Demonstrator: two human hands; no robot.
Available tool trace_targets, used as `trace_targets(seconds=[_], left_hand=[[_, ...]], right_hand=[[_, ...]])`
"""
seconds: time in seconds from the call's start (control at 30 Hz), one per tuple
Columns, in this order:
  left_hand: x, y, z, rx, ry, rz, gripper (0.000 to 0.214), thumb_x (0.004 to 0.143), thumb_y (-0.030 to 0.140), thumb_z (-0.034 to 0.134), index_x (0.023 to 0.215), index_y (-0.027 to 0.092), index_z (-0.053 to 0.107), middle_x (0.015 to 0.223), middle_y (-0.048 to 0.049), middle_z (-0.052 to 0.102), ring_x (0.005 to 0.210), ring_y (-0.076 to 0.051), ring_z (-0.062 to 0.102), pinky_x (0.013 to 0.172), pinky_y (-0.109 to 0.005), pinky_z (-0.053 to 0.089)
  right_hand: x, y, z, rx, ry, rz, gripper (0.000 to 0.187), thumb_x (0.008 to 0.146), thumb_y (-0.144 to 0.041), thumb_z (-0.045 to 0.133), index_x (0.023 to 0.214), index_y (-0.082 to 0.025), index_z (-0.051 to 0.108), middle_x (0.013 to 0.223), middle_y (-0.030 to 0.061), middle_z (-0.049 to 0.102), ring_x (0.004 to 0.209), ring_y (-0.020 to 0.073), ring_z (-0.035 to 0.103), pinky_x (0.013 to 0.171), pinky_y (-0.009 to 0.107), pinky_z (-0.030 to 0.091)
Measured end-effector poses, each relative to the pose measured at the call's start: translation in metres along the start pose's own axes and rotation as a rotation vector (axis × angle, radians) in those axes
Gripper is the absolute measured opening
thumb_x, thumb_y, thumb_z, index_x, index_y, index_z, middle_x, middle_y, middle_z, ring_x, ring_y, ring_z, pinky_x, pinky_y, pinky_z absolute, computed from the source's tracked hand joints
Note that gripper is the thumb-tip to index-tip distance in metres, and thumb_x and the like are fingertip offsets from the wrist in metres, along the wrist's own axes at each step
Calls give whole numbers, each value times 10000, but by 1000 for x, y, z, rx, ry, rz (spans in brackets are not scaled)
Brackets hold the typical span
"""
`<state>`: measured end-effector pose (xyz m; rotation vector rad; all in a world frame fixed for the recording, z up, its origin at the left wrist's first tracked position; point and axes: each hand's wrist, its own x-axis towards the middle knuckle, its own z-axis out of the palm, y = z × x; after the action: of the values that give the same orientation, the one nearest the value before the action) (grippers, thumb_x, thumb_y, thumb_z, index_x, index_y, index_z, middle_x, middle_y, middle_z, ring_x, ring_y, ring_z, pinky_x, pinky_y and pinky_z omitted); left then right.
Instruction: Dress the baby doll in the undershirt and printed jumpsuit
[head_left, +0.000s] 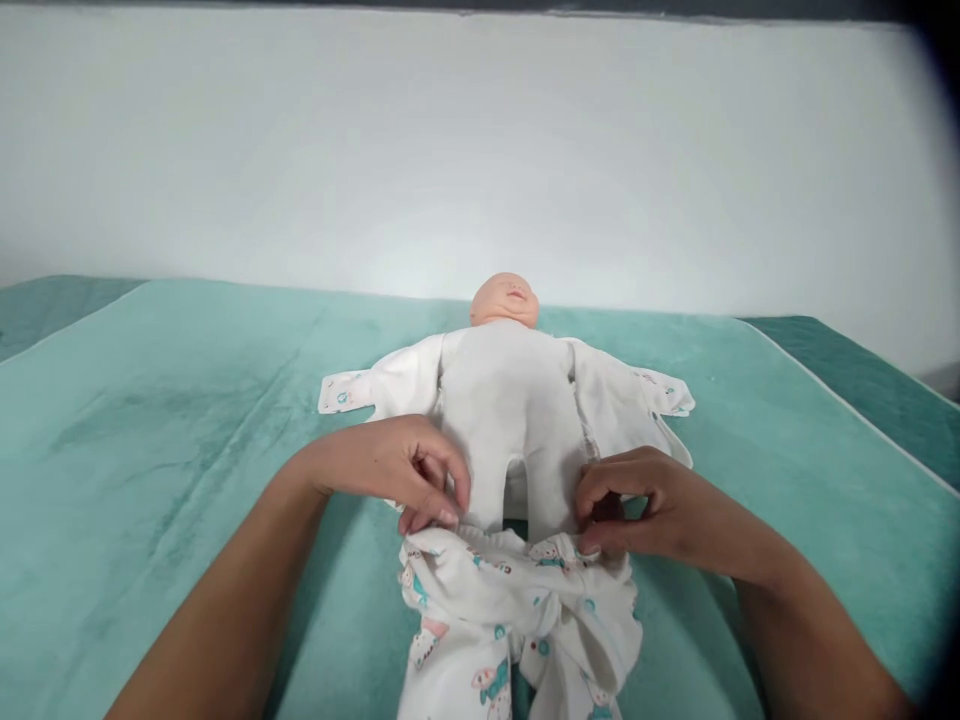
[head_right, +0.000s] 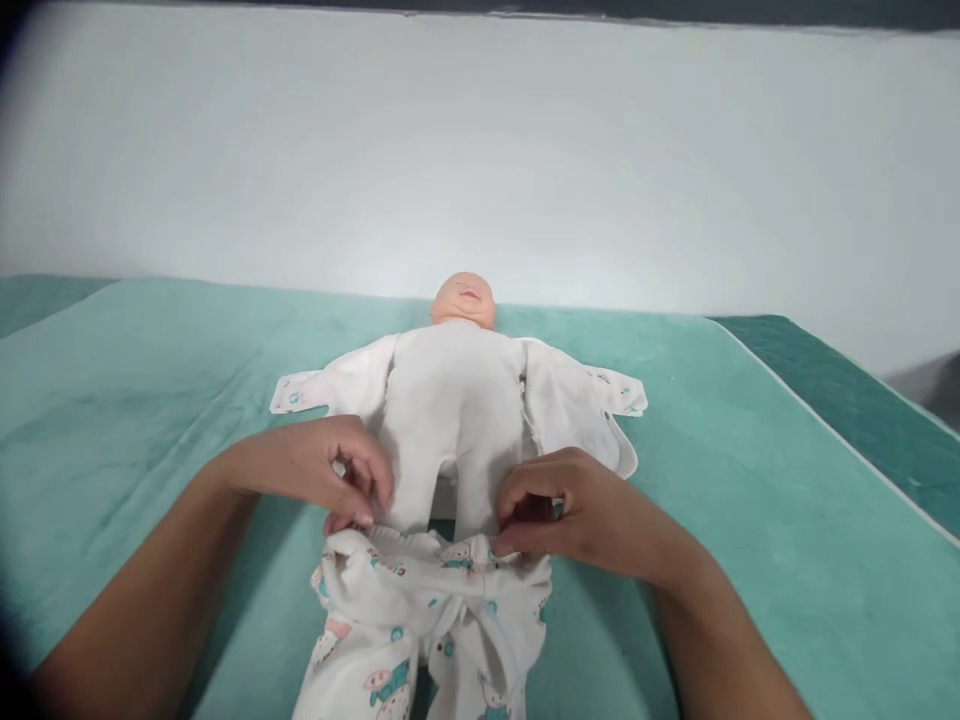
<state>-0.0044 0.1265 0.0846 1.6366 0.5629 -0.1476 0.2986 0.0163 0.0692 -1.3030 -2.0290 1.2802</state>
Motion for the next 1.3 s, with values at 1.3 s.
trace_targets(seconds=[1.3], left_hand=[[69,-38,-8,-38,1419,255,181,834,374,589,811,216,503,789,10,587,767,-154,559,689,-255,433]], right_hand=[[87,21,0,134,872,-61,265,871,-471,590,786,-229,518,693,-37,472,640,133,413,599,265,355]])
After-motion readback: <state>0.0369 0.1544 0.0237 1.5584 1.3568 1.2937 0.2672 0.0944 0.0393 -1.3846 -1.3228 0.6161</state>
